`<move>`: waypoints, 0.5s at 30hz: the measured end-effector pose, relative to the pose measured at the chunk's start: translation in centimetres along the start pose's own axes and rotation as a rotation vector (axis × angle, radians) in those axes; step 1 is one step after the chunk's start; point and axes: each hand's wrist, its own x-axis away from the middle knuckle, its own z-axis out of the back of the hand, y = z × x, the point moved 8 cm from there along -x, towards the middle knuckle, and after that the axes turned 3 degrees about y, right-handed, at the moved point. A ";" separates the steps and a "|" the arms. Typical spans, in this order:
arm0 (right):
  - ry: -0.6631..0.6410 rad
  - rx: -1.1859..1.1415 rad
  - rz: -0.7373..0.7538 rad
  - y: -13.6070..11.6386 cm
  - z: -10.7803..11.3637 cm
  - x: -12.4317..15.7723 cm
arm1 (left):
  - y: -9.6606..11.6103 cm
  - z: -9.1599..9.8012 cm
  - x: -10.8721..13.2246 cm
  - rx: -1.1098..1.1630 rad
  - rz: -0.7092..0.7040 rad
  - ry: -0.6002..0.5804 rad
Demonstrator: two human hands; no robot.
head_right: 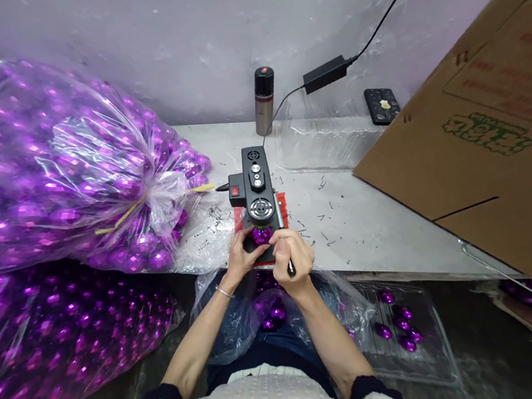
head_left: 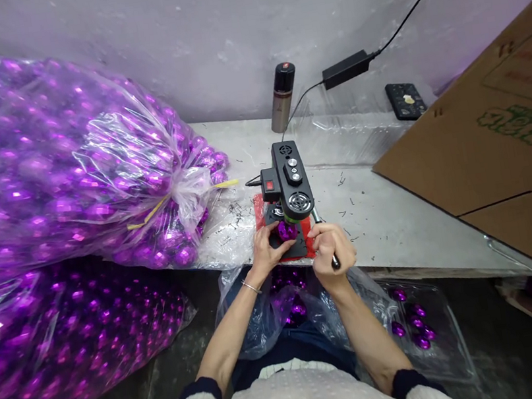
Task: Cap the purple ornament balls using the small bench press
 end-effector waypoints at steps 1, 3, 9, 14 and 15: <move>-0.013 0.004 -0.026 -0.3 0.1 -0.6 | 0.2 0.1 0.2 0.008 -0.012 -0.002; -0.038 0.009 -0.059 -0.6 0.1 -1.3 | 1.0 0.5 1.3 0.013 -0.068 -0.015; -0.055 -0.012 0.019 -0.8 0.1 -0.7 | 3.4 0.6 7.4 -0.122 -0.265 -0.225; -0.041 -0.017 0.031 -0.4 0.0 -0.2 | 0.0 3.9 2.7 -0.216 -0.091 -0.037; -0.040 -0.016 0.036 -0.5 0.0 -0.2 | -1.2 5.2 0.4 -0.250 -0.027 0.044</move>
